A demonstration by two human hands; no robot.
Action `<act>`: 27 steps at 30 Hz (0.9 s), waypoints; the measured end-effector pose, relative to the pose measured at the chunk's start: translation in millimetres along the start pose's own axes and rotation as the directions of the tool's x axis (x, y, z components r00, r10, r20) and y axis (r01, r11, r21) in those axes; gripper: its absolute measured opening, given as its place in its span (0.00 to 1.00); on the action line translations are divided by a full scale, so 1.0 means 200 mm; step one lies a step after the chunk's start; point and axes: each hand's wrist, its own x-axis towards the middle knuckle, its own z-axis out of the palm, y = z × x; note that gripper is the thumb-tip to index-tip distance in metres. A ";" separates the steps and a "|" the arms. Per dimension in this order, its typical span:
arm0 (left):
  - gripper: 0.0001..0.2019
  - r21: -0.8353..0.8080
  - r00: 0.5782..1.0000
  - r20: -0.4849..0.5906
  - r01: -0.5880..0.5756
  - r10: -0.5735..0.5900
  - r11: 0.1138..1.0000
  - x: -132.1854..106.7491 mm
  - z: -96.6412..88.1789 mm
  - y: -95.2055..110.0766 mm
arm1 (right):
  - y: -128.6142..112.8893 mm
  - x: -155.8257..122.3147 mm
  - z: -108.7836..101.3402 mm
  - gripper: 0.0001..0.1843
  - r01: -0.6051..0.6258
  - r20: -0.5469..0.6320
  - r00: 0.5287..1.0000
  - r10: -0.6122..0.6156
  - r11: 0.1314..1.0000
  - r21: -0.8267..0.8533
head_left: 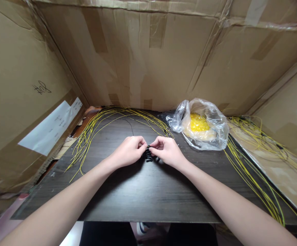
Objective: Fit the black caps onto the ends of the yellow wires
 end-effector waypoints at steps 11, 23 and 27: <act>0.11 0.041 0.999 -0.020 -0.038 0.039 0.998 0.00 0.01 0.00 | -0.01 -0.01 0.01 0.06 -0.012 -0.013 1.000 0.012 1.000 0.007; 0.12 -0.116 0.996 0.033 0.092 -0.088 0.989 0.01 -0.03 0.00 | -0.01 0.01 -0.01 0.07 0.008 -0.042 0.999 -0.007 1.000 0.027; 0.12 -0.157 0.994 0.067 0.096 -0.086 0.983 0.01 -0.02 0.00 | 0.00 0.01 0.00 0.07 0.019 -0.032 0.999 -0.019 1.000 0.011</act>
